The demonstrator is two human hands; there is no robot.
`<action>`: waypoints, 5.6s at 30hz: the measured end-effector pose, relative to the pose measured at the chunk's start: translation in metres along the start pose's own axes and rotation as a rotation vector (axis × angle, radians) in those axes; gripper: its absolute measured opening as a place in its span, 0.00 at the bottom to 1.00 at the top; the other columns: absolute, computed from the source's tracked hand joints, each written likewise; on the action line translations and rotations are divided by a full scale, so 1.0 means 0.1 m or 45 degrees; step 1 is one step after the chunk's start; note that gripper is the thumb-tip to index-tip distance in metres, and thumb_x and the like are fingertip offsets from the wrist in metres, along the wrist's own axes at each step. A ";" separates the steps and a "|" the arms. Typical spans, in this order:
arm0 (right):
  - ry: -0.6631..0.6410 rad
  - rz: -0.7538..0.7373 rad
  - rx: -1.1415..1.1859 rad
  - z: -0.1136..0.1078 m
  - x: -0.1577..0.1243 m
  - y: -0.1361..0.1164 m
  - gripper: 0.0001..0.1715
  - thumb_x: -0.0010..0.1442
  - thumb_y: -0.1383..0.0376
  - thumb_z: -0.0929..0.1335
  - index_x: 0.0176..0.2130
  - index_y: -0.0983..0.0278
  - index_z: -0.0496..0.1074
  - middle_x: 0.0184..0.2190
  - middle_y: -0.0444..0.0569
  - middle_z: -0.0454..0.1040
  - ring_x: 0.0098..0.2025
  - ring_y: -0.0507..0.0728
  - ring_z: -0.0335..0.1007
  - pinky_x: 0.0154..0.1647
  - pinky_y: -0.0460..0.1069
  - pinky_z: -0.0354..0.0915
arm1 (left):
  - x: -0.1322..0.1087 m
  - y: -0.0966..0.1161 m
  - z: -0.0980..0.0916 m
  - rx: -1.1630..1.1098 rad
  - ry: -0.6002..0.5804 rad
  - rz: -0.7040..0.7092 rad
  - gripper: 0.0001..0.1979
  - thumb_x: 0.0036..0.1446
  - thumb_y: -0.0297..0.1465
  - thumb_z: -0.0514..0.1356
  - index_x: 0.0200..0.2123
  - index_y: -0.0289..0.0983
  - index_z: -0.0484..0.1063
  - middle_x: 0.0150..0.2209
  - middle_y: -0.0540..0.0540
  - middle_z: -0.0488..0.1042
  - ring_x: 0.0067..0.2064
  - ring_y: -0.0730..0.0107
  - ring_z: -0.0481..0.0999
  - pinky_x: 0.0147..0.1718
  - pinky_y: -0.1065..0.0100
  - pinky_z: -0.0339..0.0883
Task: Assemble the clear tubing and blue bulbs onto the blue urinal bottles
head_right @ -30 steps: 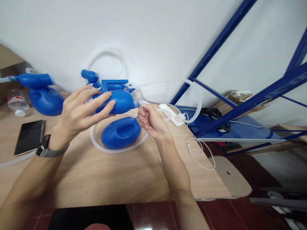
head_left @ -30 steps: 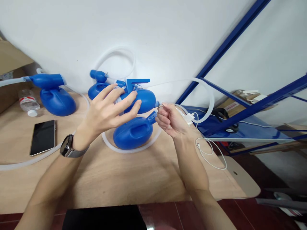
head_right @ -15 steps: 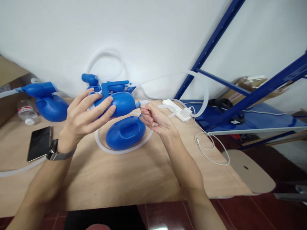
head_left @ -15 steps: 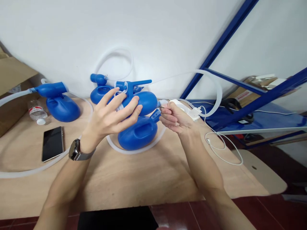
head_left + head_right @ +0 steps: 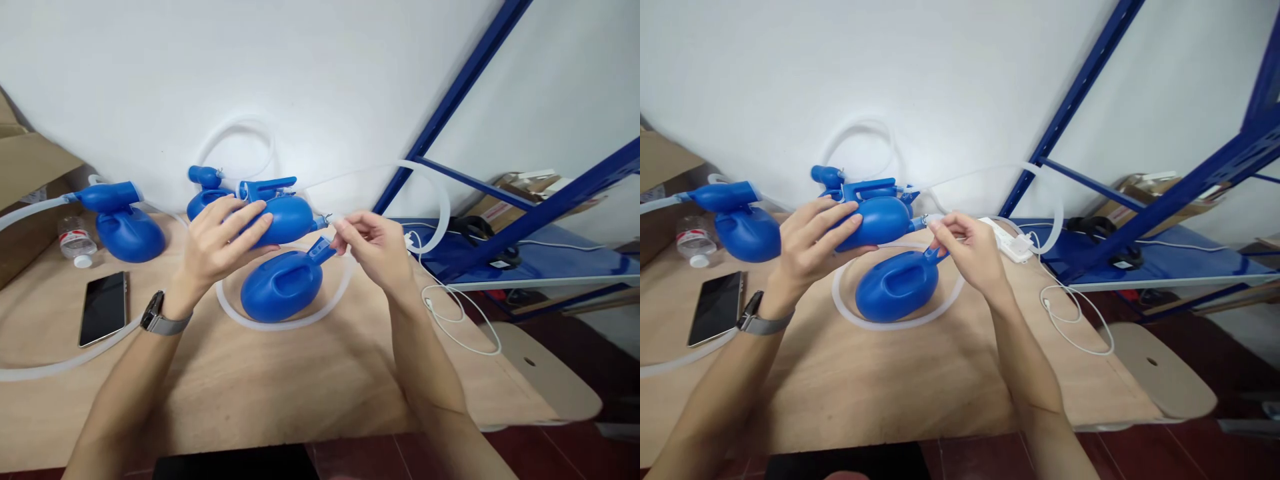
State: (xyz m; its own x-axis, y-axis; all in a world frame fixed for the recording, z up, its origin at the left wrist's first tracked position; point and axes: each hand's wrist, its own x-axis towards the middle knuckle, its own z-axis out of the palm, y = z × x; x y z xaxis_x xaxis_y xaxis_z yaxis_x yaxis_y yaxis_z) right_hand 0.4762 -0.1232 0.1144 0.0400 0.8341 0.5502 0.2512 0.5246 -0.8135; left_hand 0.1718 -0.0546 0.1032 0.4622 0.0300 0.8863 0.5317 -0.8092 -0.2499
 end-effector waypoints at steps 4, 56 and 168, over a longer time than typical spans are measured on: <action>0.221 -0.682 -0.596 -0.09 0.00 0.02 0.18 0.67 0.53 0.80 0.52 0.55 0.83 0.46 0.51 0.85 0.46 0.62 0.84 0.45 0.56 0.81 | 0.01 -0.02 -0.10 -0.060 0.020 -0.080 0.30 0.63 0.54 0.74 0.62 0.49 0.78 0.59 0.37 0.84 0.55 0.43 0.86 0.54 0.40 0.83; 0.283 -0.634 -0.390 0.12 0.04 0.20 0.08 0.68 0.68 0.75 0.40 0.57 0.87 0.37 0.46 0.89 0.38 0.58 0.86 0.42 0.54 0.80 | 0.13 0.31 -0.07 -0.121 -0.188 -0.218 0.27 0.68 0.52 0.72 0.62 0.43 0.79 0.60 0.38 0.84 0.56 0.50 0.86 0.57 0.52 0.81; -0.001 -0.951 -0.617 0.13 -0.03 0.19 0.13 0.76 0.59 0.74 0.57 0.58 0.84 0.49 0.50 0.89 0.47 0.60 0.88 0.52 0.54 0.83 | 0.21 -0.02 -0.65 -0.321 -0.694 -0.549 0.40 0.60 0.68 0.67 0.62 0.46 0.80 0.56 0.43 0.85 0.56 0.44 0.85 0.60 0.47 0.79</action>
State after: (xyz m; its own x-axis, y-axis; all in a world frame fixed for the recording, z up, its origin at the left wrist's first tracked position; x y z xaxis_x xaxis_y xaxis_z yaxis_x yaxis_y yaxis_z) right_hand 0.4688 -0.1130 0.0947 -0.2988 0.3035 0.9048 0.5928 0.8020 -0.0733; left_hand 0.1347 -0.0904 0.1475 0.5709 0.6101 0.5494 0.5969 -0.7679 0.2325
